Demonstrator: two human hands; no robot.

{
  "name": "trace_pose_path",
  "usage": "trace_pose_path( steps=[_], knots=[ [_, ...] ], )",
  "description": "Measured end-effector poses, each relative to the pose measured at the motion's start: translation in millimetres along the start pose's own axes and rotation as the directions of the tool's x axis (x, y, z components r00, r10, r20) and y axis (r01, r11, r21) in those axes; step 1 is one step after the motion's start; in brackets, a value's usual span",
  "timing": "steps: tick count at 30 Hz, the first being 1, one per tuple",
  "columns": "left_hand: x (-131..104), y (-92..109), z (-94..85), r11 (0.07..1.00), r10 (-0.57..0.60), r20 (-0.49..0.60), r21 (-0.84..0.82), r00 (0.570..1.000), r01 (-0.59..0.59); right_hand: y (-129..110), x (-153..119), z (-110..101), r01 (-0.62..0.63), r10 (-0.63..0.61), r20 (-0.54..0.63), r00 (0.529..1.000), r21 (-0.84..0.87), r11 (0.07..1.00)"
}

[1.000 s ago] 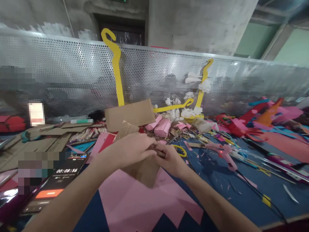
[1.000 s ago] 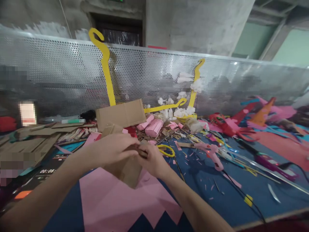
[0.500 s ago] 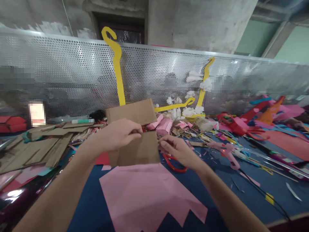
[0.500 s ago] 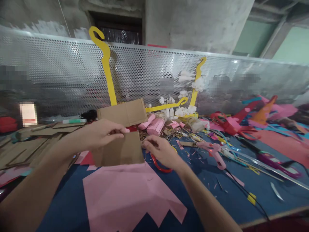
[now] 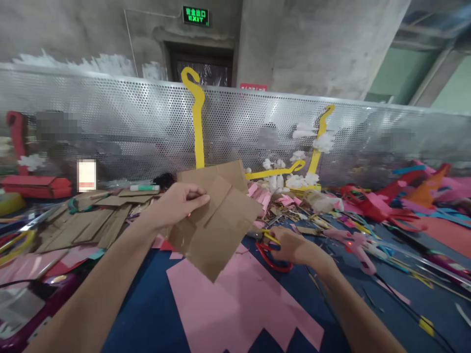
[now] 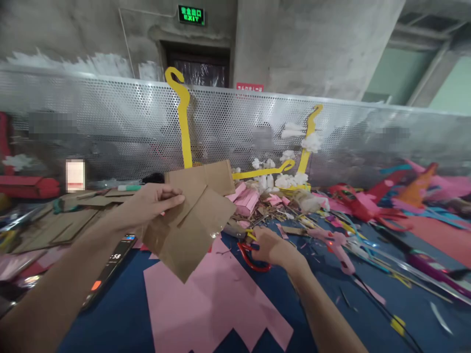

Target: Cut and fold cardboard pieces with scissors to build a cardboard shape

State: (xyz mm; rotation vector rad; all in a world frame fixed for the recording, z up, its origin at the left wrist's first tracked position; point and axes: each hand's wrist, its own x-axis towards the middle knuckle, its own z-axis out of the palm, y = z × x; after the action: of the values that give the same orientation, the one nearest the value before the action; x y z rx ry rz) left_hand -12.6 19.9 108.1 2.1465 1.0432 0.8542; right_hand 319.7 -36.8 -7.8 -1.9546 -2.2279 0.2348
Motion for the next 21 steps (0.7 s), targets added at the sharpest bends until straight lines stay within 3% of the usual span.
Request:
trace_pose_path(
  steps=[2,7,12,16,21],
  knots=[
    [-8,-5,4.8,0.999,-0.024,0.027,-0.023,0.999,0.024,1,-1,-4,0.028,-0.028,0.000,1.000,-0.002,1.000],
    [-30,-20,15.0,0.999,-0.007,-0.027,-0.044,1.000,0.006,15,-17,-27,0.118,-0.117,-0.010,0.993,0.040,0.992],
    [-52,-36,25.5,0.921,-0.201,0.135,-0.310,0.970,0.234,33,-13,-37,0.140,-0.135,-0.123,0.983,0.039,0.989],
    [-62,-43,37.2,0.766,-0.290,0.236,-0.524,0.927,0.373,34,0,-36,0.187,-0.172,-0.356,0.918,0.010,0.982],
    [-61,-46,49.5,0.649,-0.307,0.258,-0.647,0.916,0.400,22,6,-31,0.229,-0.202,-0.539,0.818,-0.017,0.973]
  ],
)
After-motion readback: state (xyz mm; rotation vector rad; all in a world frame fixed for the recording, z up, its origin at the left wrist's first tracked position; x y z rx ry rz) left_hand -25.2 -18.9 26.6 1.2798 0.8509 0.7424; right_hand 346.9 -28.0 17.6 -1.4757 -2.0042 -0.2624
